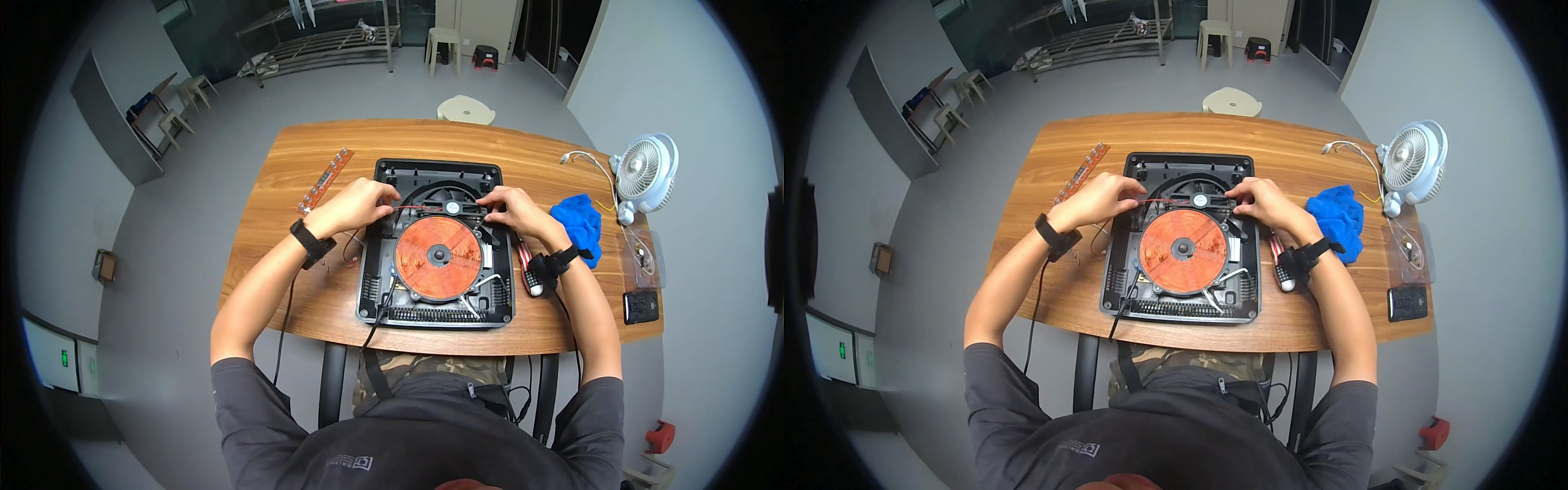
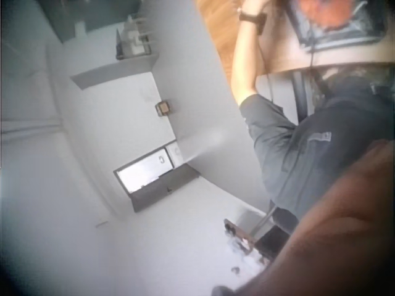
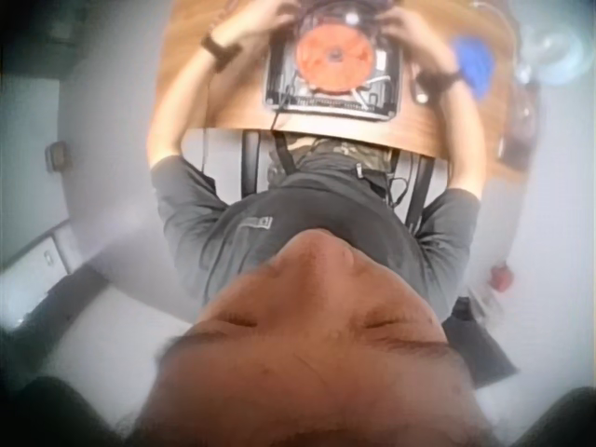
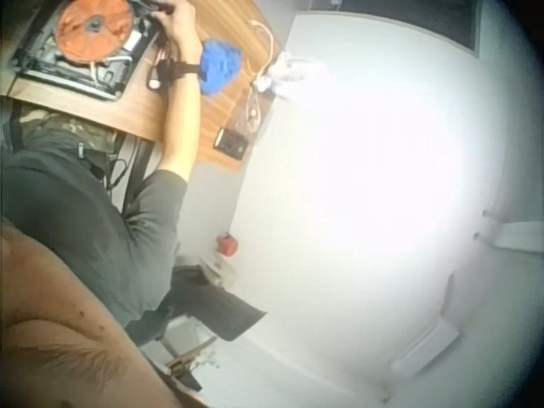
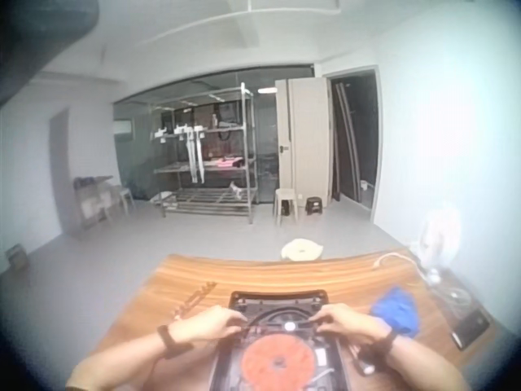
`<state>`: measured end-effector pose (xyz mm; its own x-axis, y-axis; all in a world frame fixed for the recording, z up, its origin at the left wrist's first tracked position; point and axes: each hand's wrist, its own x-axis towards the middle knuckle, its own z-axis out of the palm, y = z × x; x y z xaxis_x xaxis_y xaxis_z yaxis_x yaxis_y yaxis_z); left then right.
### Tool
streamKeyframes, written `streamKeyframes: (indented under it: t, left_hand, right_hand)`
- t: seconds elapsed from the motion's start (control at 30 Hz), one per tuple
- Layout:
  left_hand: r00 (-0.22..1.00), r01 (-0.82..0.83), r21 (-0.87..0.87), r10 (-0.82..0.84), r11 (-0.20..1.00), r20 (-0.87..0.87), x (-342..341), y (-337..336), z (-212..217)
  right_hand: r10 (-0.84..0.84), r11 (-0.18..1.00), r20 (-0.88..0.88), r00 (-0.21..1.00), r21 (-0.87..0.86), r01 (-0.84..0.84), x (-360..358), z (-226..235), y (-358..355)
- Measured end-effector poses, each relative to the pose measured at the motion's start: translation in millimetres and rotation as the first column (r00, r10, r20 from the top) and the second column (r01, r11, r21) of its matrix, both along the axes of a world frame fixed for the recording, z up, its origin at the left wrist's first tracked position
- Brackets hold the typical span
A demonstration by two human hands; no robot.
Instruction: The person assembles a small electronic device on a wooden table. They use a screwdriver to tighten screws on a circuit board, place a copper-colored circular component, and attach a small fan. The person also wipes the fan with a blue cloth.
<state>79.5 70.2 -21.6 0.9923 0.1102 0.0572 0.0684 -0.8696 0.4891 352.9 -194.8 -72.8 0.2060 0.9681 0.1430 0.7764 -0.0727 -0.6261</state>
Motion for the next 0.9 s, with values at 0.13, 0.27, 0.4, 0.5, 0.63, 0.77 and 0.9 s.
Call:
streamKeyframes:
  t: [0.13, 0.27, 0.4, 0.5, 0.63, 0.77, 0.9]
  left_hand:
    - [1.0, -0.023, -0.011, 0.023, 1.0, 0.004, -23.1, 6.4, -2.8]
    - [0.995, -0.047, -0.083, 0.054, 0.995, 0.084, -48.4, 6.9, -3.7]
    - [0.994, 0.008, -0.07, -0.001, 0.998, 0.107, -81.5, 4.0, 1.3]
    - [0.995, 0.093, -0.02, -0.092, 0.995, 0.049, -111.7, -0.4, 1.1]
    - [0.962, 0.2, 0.274, -0.241, 0.941, 0.125, -119.8, -7.1, -4.1]
    - [0.951, 0.245, 0.477, -0.305, 0.844, 0.05, -113.9, -8.2, -17.7]
    - [0.971, 0.224, 0.444, -0.236, 0.867, -0.028, -111.7, 0.9, -35.0]
  right_hand:
    - [-0.001, 1.0, 0.002, 1.0, -0.02, 0.001, -1.1, 2.0, 1.8]
    - [-0.007, 1.0, -0.001, 1.0, -0.03, 0.007, -2.9, 2.9, 1.3]
    - [-0.003, 1.0, -0.012, 1.0, 0.011, 0.003, 2.5, -5.0, -1.6]
    - [-0.013, 0.999, 0.004, 1.0, -0.033, 0.014, -0.5, -0.7, 3.2]
    - [0.004, 1.0, 0.032, 0.999, -0.019, -0.003, -0.8, 0.7, 2.2]
    - [0.005, 0.999, 0.022, 1.0, -0.04, -0.005, -2.8, 5.2, 1.5]
    - [0.005, 0.997, 0.018, 1.0, -0.075, -0.004, -5.1, 10.8, 2.0]
